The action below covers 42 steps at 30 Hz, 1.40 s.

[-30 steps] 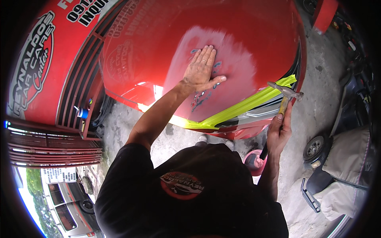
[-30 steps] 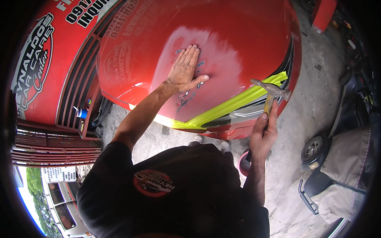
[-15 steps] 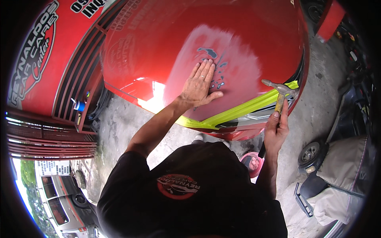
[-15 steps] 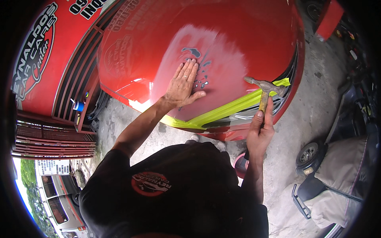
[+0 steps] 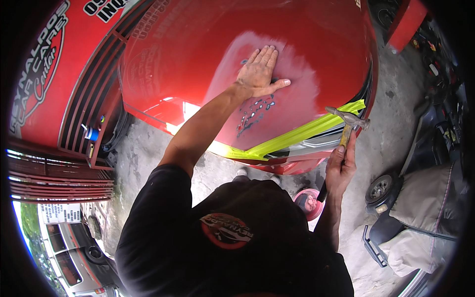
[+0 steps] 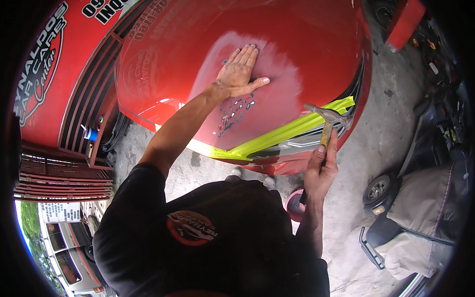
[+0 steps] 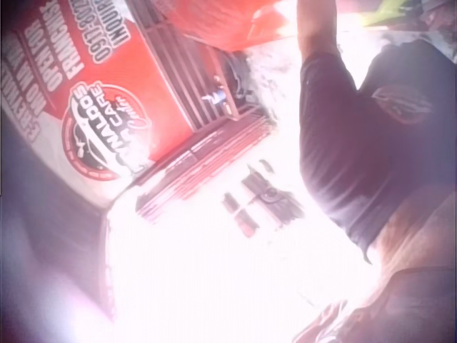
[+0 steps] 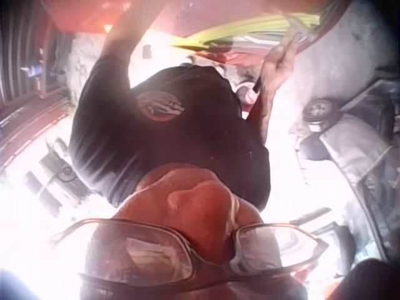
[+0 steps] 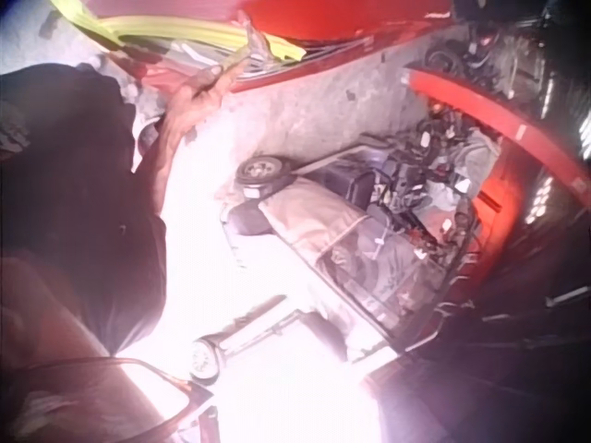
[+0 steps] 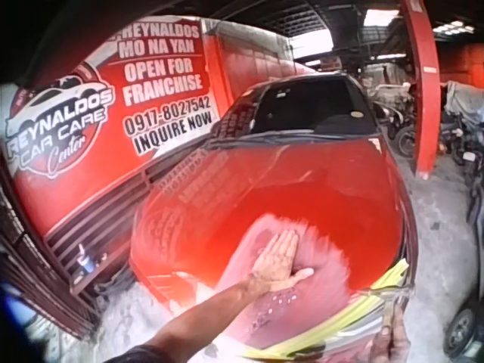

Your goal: The person applies yellow masking tape to the hood of a red car to mark a damaged area. They then use a hammer to repeatedly tap the marked section, attempting to flatten a dent. The person frequently pauses to feel the surface with their hand to check the progress of the repair.

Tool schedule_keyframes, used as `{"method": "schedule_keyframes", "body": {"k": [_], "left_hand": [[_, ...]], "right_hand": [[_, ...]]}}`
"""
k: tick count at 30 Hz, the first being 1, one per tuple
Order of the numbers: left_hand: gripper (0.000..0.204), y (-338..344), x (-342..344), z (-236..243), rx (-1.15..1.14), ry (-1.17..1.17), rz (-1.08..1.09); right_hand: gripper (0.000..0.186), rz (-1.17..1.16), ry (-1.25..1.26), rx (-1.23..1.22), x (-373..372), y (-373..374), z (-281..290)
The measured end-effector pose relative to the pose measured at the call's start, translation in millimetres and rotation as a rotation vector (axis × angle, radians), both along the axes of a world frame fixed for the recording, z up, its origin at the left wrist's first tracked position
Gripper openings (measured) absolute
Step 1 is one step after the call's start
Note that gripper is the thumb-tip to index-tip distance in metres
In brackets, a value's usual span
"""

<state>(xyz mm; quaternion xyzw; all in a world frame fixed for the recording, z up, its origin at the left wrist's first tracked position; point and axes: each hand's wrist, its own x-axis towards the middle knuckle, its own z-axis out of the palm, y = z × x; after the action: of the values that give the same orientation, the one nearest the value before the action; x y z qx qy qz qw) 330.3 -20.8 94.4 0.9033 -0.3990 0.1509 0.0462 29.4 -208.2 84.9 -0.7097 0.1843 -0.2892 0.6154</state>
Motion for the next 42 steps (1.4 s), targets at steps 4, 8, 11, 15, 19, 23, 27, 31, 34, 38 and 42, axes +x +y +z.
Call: {"method": "schedule_keyframes", "body": {"k": [4, 8, 11, 15, 19, 23, 27, 31, 34, 38, 42], "left_hand": [[0.108, 13, -21, -5, -0.036, -0.041, -0.025], [0.109, 27, -39, -9, -0.06, -0.041, -0.031], [0.111, 37, -51, -14, -0.075, -0.037, -0.028], [0.111, 48, -68, -20, -0.086, -0.033, -0.022], [0.111, 60, -90, -27, -0.101, -0.012, 0.013], [0.109, 62, -103, -32, -0.124, -0.029, 0.071], [0.109, 61, -103, -31, -0.141, -0.012, 0.083], [0.107, 61, -103, -32, -0.153, -0.016, 0.085], [0.108, 61, -102, -34, -0.157, -0.021, 0.081], [0.109, 63, -102, -35, -0.16, -0.012, 0.088], [0.109, 61, -101, -35, -0.16, -0.012, 0.08]], "right_hand": [[0.05, 0.029, -0.006, -0.066, 9, 2, 8], [0.05, 0.08, -0.016, -0.055, 19, 6, 14], [0.05, 0.115, -0.038, -0.083, 29, 10, 17], [0.049, 0.177, -0.041, -0.183, 51, 9, 23], [0.048, 0.239, -0.025, -0.498, 89, 5, 37], [0.053, 0.315, 0.016, -0.892, 132, 4, 58], [0.068, 0.372, 0.033, -1.193, 168, 1, 59], [0.077, 0.326, -0.01, -1.233, 182, 2, 53], [0.078, 0.347, 0.053, -1.296, 184, 6, 44], [0.078, 0.355, 0.06, -1.3, 188, 8, 53], [0.078, 0.334, 0.009, -1.264, 189, 9, 44]]}}
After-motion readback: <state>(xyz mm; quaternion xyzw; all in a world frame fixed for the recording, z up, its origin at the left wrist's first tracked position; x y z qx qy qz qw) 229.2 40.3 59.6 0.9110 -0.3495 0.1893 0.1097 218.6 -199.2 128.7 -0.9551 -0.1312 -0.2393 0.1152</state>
